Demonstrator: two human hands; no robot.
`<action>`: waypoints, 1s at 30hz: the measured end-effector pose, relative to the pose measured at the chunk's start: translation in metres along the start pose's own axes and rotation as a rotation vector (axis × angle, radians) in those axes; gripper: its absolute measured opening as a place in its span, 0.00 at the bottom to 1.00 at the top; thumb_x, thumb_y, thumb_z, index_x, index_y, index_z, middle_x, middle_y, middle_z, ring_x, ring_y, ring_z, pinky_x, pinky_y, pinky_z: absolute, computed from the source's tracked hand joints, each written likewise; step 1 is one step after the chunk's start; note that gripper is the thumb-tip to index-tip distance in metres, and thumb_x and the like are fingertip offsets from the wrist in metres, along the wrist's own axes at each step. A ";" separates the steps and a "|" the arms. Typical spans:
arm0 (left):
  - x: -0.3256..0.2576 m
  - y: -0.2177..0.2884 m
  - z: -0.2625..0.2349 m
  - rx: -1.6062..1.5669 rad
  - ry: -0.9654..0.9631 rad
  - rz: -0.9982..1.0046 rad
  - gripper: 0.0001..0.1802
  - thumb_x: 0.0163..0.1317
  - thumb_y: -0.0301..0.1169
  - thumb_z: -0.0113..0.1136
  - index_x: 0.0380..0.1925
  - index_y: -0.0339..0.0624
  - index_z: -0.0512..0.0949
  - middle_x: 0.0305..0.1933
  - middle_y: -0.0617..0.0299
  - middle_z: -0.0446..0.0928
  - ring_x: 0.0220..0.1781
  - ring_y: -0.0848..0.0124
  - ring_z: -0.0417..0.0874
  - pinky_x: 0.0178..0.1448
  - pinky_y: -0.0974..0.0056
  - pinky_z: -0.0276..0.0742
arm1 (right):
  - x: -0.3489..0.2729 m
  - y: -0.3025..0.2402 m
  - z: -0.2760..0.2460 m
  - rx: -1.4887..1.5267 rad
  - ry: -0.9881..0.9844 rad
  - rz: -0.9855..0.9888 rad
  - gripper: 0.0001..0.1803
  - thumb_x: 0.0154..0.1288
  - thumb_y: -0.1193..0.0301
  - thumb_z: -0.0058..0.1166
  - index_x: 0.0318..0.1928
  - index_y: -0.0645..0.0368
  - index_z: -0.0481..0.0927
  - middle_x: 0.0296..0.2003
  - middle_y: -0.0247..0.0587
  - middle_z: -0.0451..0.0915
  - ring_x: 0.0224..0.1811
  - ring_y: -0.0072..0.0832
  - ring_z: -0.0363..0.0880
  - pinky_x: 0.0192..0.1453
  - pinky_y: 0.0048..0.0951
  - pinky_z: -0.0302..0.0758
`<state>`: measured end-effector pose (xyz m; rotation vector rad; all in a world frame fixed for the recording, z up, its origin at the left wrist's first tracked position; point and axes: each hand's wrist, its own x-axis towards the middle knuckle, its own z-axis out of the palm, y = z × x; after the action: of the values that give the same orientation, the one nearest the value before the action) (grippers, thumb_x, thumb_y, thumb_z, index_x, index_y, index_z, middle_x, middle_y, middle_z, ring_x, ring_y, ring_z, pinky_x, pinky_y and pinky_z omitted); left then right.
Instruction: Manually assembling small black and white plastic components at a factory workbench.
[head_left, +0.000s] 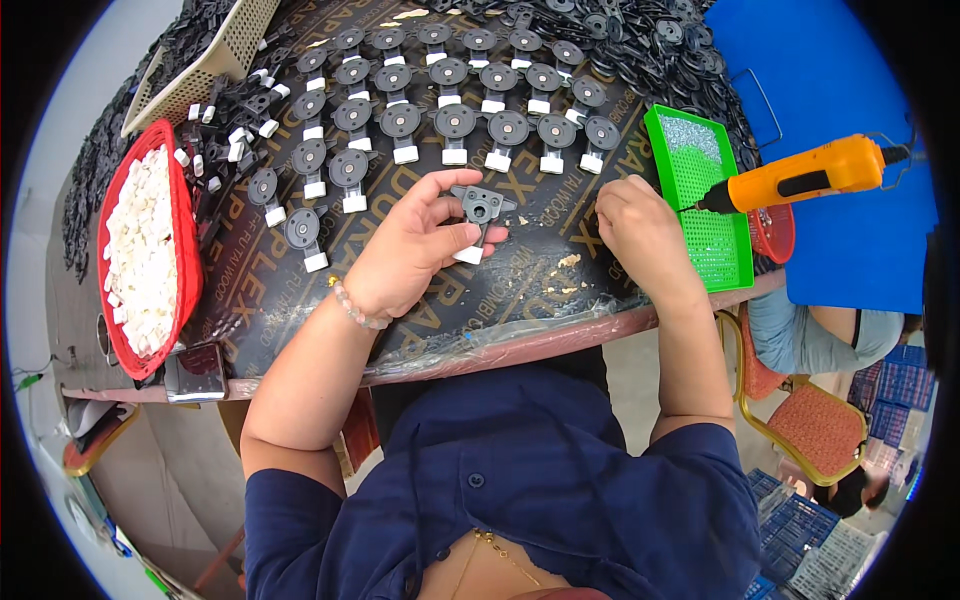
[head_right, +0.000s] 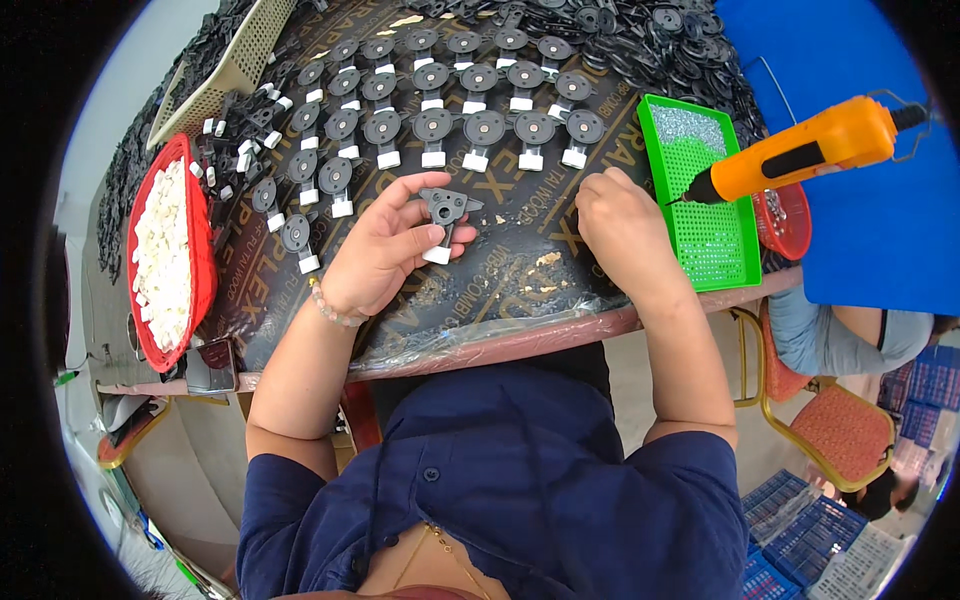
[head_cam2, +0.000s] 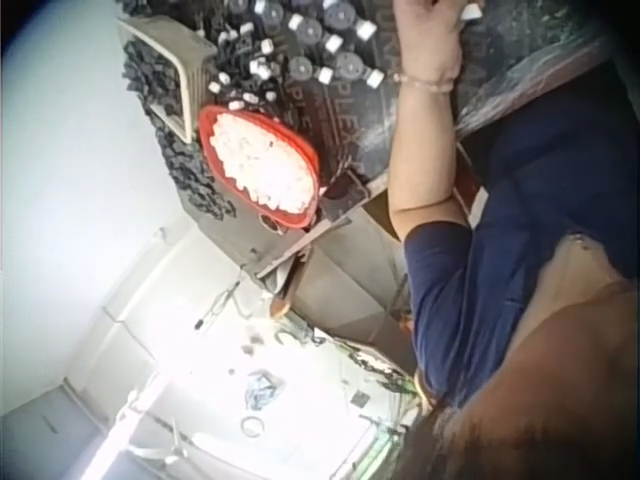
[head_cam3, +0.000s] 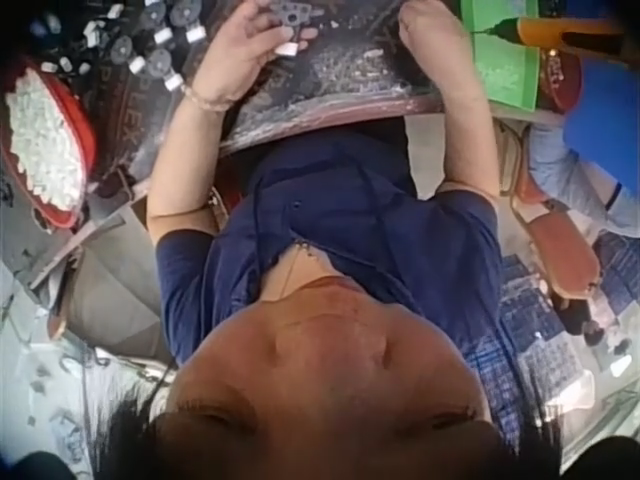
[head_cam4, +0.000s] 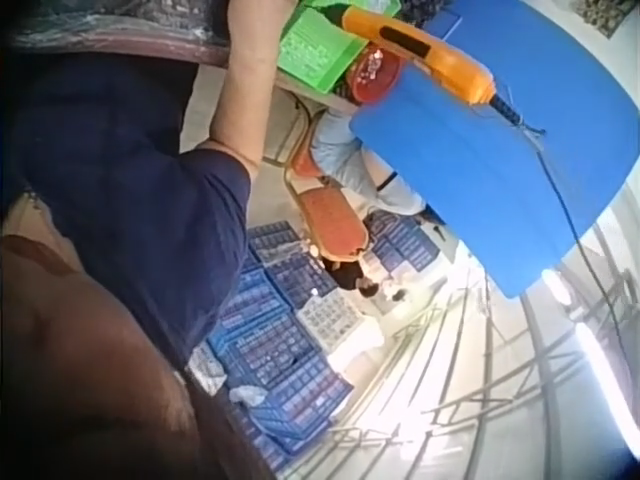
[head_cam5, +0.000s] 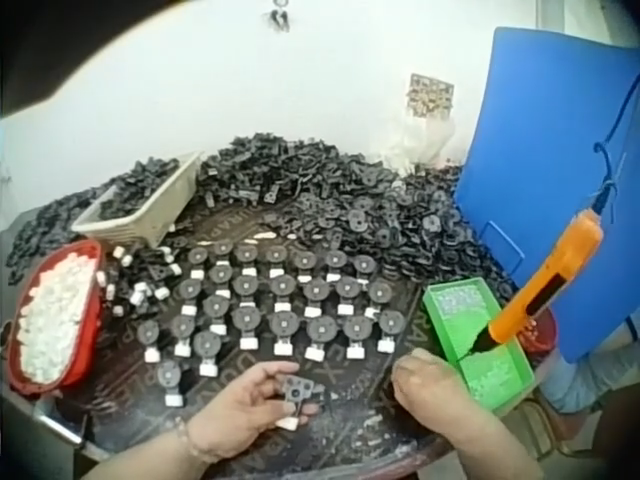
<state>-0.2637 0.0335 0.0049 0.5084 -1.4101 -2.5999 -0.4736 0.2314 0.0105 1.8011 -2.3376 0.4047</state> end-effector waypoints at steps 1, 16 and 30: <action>0.000 0.000 0.000 0.013 0.000 -0.004 0.28 0.70 0.16 0.53 0.69 0.38 0.63 0.52 0.50 0.77 0.57 0.60 0.84 0.59 0.63 0.82 | 0.001 0.000 -0.001 -0.029 -0.005 -0.042 0.04 0.52 0.82 0.61 0.28 0.63 0.80 0.34 0.41 0.81 0.41 0.40 0.79 0.47 0.36 0.79; 0.001 -0.005 -0.002 0.001 -0.005 -0.011 0.28 0.69 0.17 0.55 0.68 0.38 0.63 0.52 0.52 0.77 0.57 0.62 0.85 0.56 0.67 0.81 | 0.020 0.018 -0.011 0.149 -0.061 -0.107 0.05 0.48 0.83 0.60 0.27 0.64 0.77 0.36 0.41 0.80 0.41 0.37 0.79 0.47 0.33 0.78; 0.005 -0.009 -0.004 0.068 -0.033 -0.006 0.26 0.67 0.17 0.59 0.64 0.37 0.65 0.46 0.56 0.78 0.54 0.64 0.87 0.54 0.69 0.82 | 0.077 -0.048 -0.015 0.713 -0.226 -0.034 0.05 0.55 0.76 0.64 0.33 0.62 0.84 0.42 0.38 0.79 0.47 0.29 0.79 0.51 0.30 0.74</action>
<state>-0.2662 0.0343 -0.0058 0.4807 -1.5143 -2.5844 -0.4478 0.1541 0.0520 2.2649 -2.4956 1.2134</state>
